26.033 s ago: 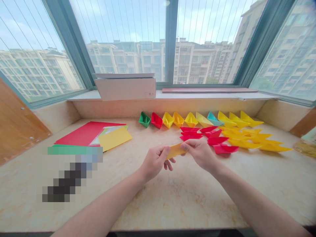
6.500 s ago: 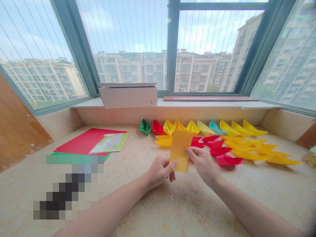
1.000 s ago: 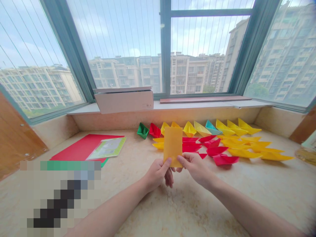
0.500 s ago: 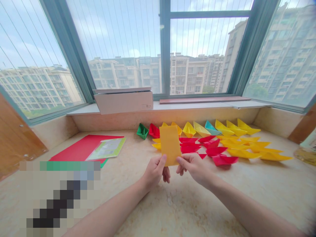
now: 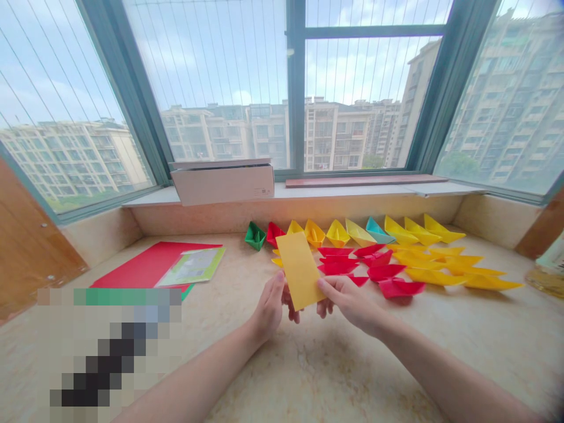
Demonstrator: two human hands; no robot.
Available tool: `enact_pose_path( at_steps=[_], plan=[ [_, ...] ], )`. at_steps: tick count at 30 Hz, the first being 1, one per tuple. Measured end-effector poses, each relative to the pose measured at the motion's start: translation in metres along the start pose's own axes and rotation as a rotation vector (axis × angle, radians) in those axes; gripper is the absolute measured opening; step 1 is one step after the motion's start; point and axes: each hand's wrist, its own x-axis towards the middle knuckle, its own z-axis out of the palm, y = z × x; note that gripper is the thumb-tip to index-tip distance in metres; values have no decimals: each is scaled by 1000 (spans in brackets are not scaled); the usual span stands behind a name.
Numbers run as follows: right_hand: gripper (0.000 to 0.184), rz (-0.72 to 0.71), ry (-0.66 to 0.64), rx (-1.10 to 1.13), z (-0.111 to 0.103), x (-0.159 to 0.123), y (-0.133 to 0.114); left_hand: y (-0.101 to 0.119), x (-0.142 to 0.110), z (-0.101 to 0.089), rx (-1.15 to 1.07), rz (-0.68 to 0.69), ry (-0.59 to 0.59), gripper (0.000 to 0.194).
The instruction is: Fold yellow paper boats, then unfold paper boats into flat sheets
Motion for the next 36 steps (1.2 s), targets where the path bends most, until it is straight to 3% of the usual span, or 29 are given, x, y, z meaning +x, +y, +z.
enact_pose_path(
  at_steps=[5,12,17,22,26,29,34,36],
  plan=[
    [58,22,-47,23,2,0,0,-4,0,-2,15,-3,0,62],
    [46,-42,109,19,4,4,6,-6,-1,-2,21,8,-65,61],
    [65,-90,210,164,3,3,7,-9,-1,-2,52,5,-74,60],
    [66,-30,67,41,4,-3,6,-11,0,-3,47,10,-49,62],
    [92,12,-62,39,9,-9,3,-7,1,-1,96,31,17,58],
    [102,4,-58,-1,11,-11,2,-3,1,1,124,23,75,55],
    [79,-30,-13,-26,9,-7,5,-3,4,1,140,23,87,54],
    [68,-68,60,-44,6,-3,8,-5,4,0,166,20,64,53]
  ],
)
